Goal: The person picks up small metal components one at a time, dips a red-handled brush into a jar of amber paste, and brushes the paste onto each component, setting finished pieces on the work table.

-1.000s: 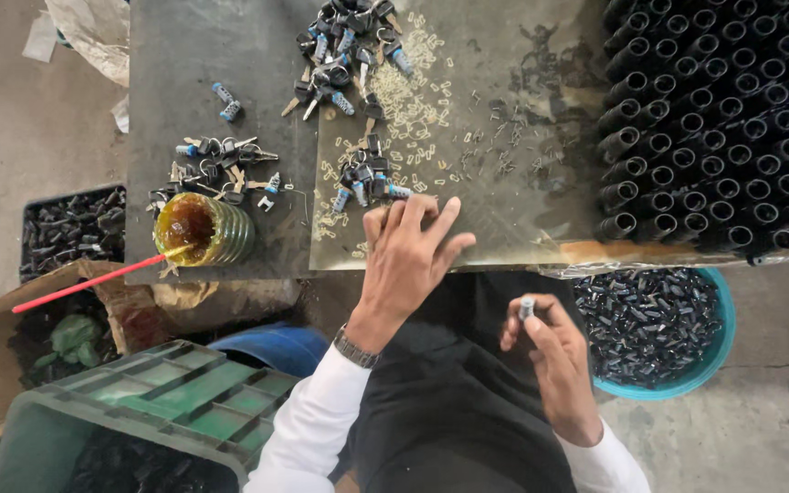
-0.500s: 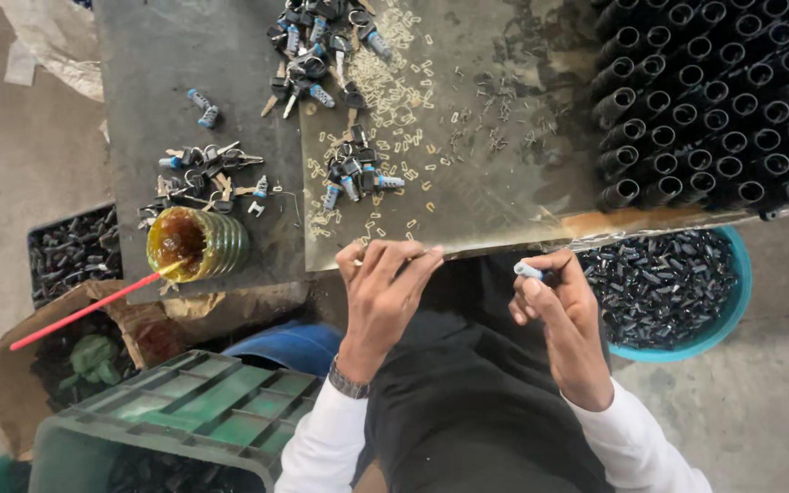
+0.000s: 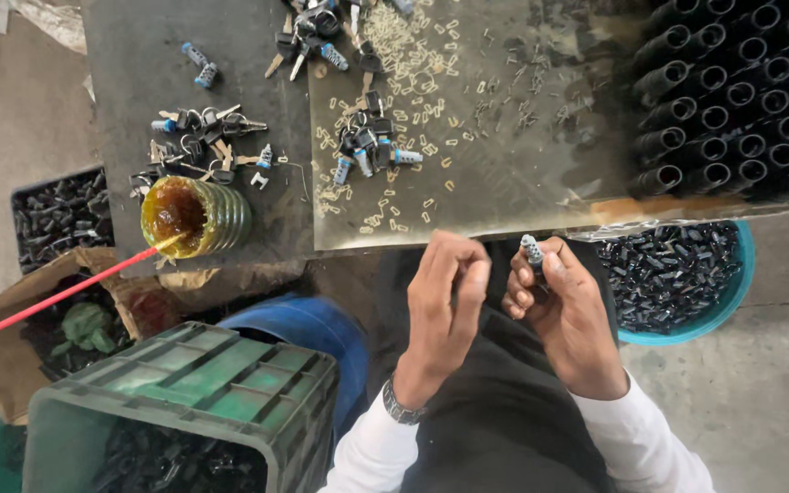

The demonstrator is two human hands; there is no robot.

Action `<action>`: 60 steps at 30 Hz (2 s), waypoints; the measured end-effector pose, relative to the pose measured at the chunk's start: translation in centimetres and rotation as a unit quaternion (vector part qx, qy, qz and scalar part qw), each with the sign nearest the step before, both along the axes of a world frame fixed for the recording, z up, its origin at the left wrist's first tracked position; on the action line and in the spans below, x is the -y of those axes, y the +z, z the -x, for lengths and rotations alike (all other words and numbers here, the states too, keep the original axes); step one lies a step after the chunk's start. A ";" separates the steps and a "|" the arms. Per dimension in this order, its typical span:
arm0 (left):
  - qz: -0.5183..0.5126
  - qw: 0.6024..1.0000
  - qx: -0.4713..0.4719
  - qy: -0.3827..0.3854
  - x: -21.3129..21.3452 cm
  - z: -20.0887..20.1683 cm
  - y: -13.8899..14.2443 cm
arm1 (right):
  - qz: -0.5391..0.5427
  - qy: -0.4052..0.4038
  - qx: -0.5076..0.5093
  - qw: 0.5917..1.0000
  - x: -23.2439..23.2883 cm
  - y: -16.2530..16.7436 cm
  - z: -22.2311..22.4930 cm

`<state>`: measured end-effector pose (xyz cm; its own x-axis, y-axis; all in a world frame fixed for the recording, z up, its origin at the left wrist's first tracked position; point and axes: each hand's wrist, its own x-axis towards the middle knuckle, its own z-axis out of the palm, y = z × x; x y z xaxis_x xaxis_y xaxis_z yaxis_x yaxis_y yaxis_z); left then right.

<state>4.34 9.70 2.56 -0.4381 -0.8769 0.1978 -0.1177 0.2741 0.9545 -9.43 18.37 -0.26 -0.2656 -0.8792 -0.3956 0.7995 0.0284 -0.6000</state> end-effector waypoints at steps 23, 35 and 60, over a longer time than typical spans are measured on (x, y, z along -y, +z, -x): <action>-0.032 0.998 -0.044 0.035 -0.3 0.5 0.4 | 0.047 -0.020 -0.202 0.978 -0.3 0.2 -1.6; -0.050 0.996 -0.001 -0.076 2.2 -2.1 1.4 | 0.011 0.024 -0.527 0.850 -1.4 -1.3 0.2; 0.121 0.878 0.019 0.464 13.1 -22.6 3.4 | 0.135 0.102 -0.191 0.967 2.4 -11.5 -1.8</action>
